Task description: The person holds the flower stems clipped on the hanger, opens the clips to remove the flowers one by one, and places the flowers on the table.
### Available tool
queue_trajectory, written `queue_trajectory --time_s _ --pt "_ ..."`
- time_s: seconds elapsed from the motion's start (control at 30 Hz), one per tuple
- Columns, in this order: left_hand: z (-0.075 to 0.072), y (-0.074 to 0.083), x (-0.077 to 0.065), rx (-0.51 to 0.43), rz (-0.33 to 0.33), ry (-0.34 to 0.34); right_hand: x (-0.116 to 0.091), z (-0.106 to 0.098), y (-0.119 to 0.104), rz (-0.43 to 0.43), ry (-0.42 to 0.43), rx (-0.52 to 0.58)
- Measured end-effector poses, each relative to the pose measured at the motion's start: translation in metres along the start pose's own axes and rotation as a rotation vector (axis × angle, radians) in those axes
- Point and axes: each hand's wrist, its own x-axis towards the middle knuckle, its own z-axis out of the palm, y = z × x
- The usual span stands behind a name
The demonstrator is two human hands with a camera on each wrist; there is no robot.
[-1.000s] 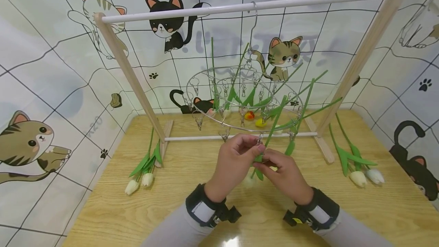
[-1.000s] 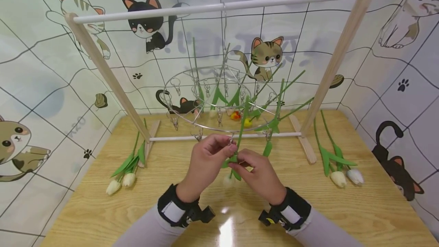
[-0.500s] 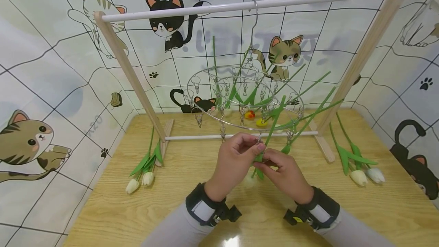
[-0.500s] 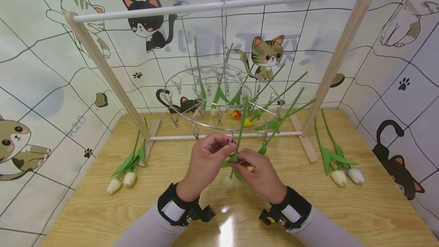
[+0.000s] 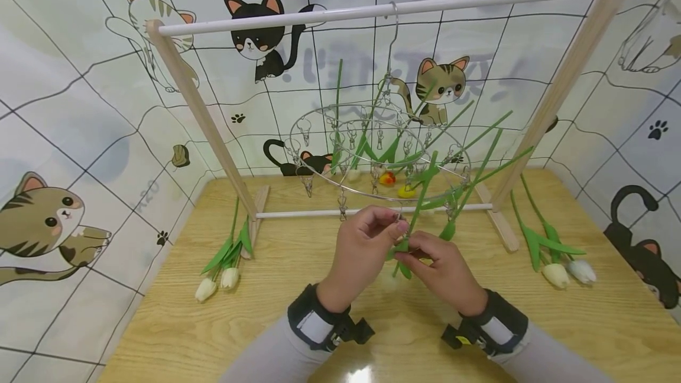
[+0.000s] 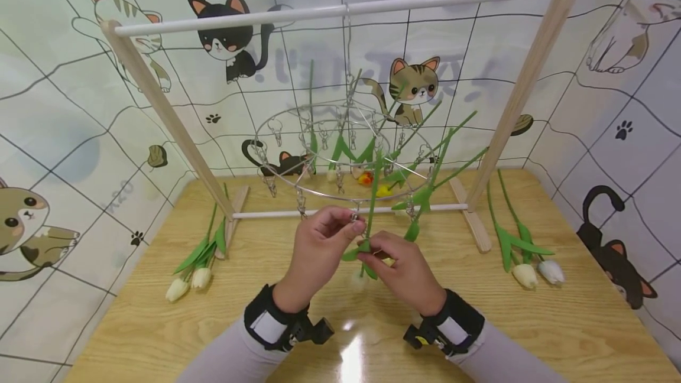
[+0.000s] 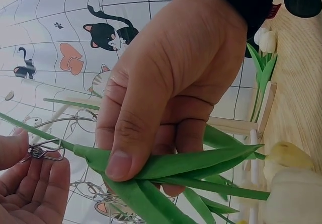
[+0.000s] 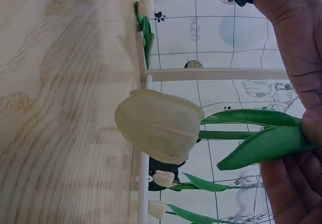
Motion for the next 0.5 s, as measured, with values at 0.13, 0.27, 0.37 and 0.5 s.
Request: queue_trajectory --time_s 0.13,0.27,0.37,0.5 --pt "0.000 0.001 0.000 -0.019 0.008 0.003 -0.002 -0.002 0.003 -0.009 0.011 -0.040" --pt "0.000 0.003 0.001 -0.026 0.019 0.010 -0.004 -0.006 0.004 0.004 0.010 -0.050" --pt "0.001 0.004 0.003 -0.028 0.018 0.014 -0.004 -0.010 0.001 -0.005 0.003 -0.053" --pt "0.001 0.003 0.003 -0.026 0.005 0.015 -0.004 -0.012 -0.001 -0.026 0.001 -0.068"
